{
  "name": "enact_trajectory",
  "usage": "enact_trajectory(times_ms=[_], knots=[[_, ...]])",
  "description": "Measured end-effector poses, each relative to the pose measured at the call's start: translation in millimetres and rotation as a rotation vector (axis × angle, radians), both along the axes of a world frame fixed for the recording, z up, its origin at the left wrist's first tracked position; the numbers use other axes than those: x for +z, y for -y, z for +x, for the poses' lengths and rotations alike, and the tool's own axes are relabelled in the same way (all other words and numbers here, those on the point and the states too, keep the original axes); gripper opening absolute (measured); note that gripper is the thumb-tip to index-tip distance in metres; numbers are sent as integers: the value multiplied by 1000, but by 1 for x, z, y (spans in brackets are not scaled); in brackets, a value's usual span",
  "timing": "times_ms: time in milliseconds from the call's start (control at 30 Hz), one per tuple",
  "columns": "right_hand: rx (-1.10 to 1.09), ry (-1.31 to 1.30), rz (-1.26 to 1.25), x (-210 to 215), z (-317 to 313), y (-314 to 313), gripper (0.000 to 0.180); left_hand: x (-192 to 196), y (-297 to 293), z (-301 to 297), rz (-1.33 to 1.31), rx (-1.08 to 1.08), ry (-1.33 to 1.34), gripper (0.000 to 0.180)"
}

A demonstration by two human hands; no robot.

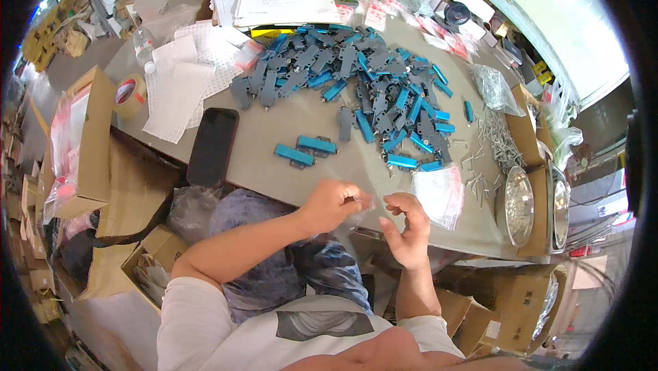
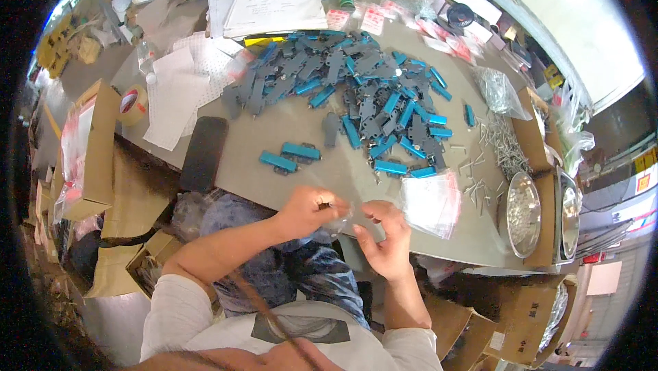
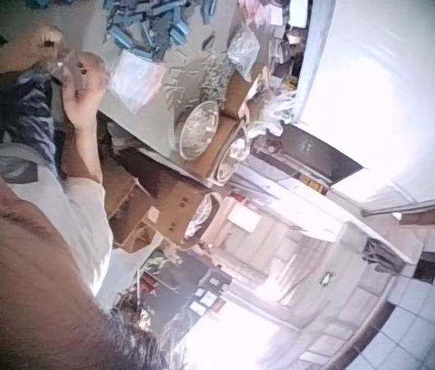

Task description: Assembling small blue furniture components and placing them into individual plastic bags.

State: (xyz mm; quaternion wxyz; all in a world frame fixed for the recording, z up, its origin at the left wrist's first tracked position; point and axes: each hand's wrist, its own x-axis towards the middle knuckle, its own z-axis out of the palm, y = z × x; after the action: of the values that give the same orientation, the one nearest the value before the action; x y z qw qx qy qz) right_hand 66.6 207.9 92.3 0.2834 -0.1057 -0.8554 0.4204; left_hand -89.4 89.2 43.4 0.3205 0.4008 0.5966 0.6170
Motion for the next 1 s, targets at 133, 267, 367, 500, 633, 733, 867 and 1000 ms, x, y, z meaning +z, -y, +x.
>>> enact_trajectory(times_ms=[133, 267, 367, 500, 633, 733, 867, 1000], knots=[[102, 75, 85, 11, -5, 2, 30, 10, 3, 0, -117, -50, -107, 24], [84, 237, 121, 19, -7, 5, 29, 11, 3, 7, -13, 12, -314, 22], [87, 303, 129, 22, -5, 7, 28, 4, 5, 14, 42, 69, -337, 24], [175, 380, 47, 25, 2, 5, 28, 6, 8, 13, 8, -10, -363, 26], [347, 362, 239, 26, 2, -10, 31, 2, 3, 18, 95, -5, -615, 44], [450, 393, 398, 35, 0, -7, 32, -7, 1, 18, 118, -40, -588, 58], [490, 481, 108, 35, -7, -1, 31, -4, 1, 13, -27, -309, -348, 65], [690, 405, 119, 39, -32, -19, 24, 0, 2, 8, 92, -268, -152, 62]])
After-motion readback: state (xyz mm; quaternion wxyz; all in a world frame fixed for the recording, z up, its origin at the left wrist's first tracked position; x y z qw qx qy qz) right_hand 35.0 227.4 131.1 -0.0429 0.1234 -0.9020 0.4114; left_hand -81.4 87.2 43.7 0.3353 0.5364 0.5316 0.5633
